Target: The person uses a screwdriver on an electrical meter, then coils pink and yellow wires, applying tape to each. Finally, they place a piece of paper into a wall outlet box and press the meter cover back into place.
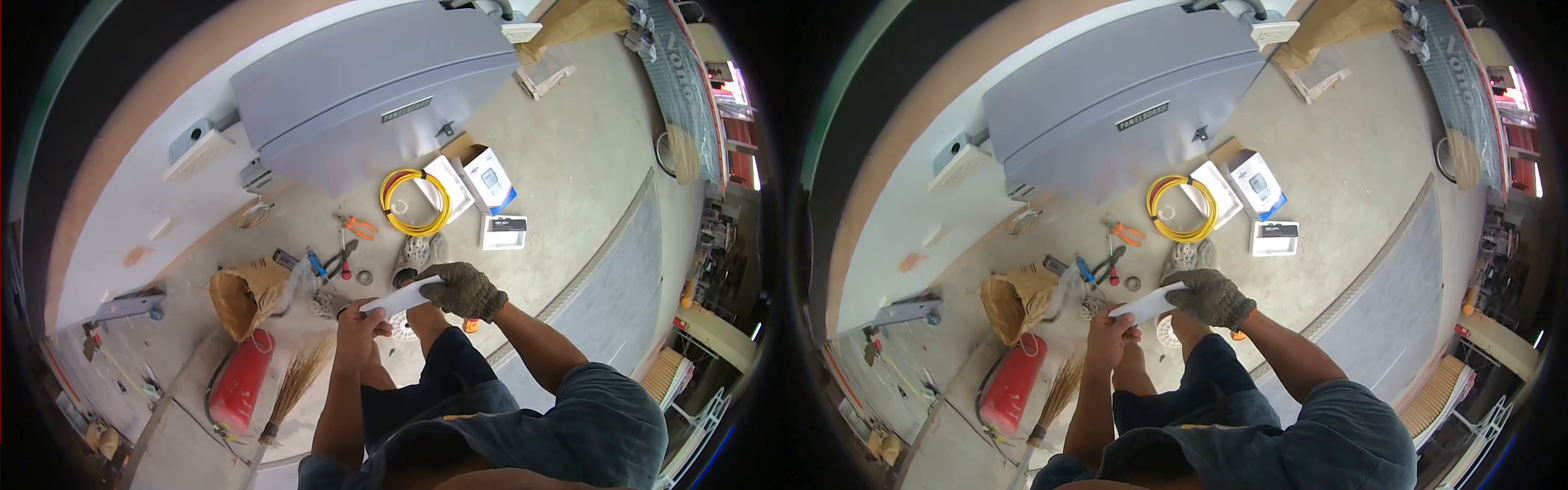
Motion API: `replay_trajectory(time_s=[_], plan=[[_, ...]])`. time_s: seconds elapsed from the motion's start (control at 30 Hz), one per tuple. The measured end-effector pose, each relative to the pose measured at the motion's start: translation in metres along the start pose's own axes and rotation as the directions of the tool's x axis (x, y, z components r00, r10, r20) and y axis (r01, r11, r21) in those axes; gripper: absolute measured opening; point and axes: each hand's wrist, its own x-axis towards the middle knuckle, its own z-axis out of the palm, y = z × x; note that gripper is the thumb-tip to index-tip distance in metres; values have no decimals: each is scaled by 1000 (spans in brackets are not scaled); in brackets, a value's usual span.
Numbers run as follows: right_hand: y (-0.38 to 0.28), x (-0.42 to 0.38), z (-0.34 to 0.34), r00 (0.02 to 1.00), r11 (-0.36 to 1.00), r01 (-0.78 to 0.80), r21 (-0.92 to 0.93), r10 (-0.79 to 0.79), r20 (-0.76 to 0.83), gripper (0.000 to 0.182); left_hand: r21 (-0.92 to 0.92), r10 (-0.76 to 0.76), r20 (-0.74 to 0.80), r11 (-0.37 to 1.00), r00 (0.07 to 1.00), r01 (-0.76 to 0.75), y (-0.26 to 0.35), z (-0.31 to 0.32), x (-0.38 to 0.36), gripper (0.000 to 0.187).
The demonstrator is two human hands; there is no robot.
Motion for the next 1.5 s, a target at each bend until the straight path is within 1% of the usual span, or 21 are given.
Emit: replay_trajectory(time_s=[0.13, 0.17, 0.2, 0.27, 0.33, 0.4, 0.47, 0.5, 0.53, 0.6, 0.63, 0.83, 0.9, 0.93, 1.0, 1.03, 1.07, 1.13, 1.27, 1.4, 1.5], plan=[[3, -4, -17, 999, 998, -37, 48, 37, -7, 28, 86, -36, 97, 996, 995, 27, 14, 15, 3, 33], [2, -5, -22, 994, 986, -109, 126, 108, 17, 28, 126, -44, 136, 992, 990, 27, 16, 17, 4, 34], [1, -5, -27, 983, 963, -181, 200, 175, 48, 27, 132, -45, 135, 991, 990, 27, 15, 19, 6, 34], [-3, -8, -36, 982, 963, -184, 197, 173, 73, 27, 176, 40, 138, 982, 990, -64, 12, 22, 11, 32], [2, -8, -38, 980, 964, -189, 189, 172, 102, 27, 209, 48, 113, 975, 992, -71, 13, 24, 14, 31], [18, -5, -34, 995, 980, 63, 186, -76, 63, 28, 225, 56, 75, 972, 996, -71, 16, 26, 17, 30], [11, -2, -33, 996, 989, 31, 144, -42, 75, 28, 327, 98, 74, 938, 992, -117, 21, 23, 17, 27], [8, 1, -25, 998, 994, 5, 111, -12, 66, 28, 311, 114, 39, 943, 993, -120, 19, 20, 18, 25], [21, 8, -13, 999, 985, -5, 171, -2, 38, 27, 297, 132, -2, 947, 991, -126, 19, 17, 19, 24], [18, 14, -1, 991, 980, 128, 152, -133, 18, 23, 252, 164, -29, 956, 986, -152, 23, 11, 17, 21], [11, 16, 3, 993, 989, 104, 108, -109, 38, 23, 238, 175, -66, 959, 982, -155, 22, 5, 19, 21], [-15, 37, 38, 991, 991, 132, 20, -132, 7, 26, 33, 270, -178, 963, 946, -269, 7, -25, 23, 35], [-29, 44, 56, 986, 987, 161, 6, -160, -54, 24, 36, 199, -415, 979, 888, -202, 12, -28, 10, 39], [-37, 50, 67, 986, 987, 159, -7, -159, -52, 24, 25, 197, -413, 978, 889, -206, 6, -36, 8, 39], [-53, 68, 85, 879, 906, 315, -281, -391, -275, 21, -125, 50, -428, 986, 903, -114, -12, -58, 1, 40], [-45, 88, 95, 781, 823, 425, -375, -544, -307, 25, -131, 58, -413, 984, 909, -122, -19, -67, -3, 40], [-56, 102, 98, 775, 819, 421, -390, -548, -315, 25, -119, 7, -390, 991, 921, -58, -27, -75, -10, 39], [-80, 122, 107, 608, 699, 527, -484, -708, -360, 32, -94, -44, -342, 995, 939, 12, -43, -94, -29, 39], [-149, 113, 95, 619, 707, 438, -554, -685, -384, 39, -46, -84, -238, 996, 968, 75, -69, -118, -50, 35], [-241, 90, 53, 360, 425, 383, -820, -886, -292, 41, -78, -118, -252, 992, 960, 101, -69, -148, -70, 32], [-282, 119, 23, 306, 299, 280, -912, -928, -210, 38, -152, -72, -263, 988, 962, 33, -74, -164, -76, 30]])
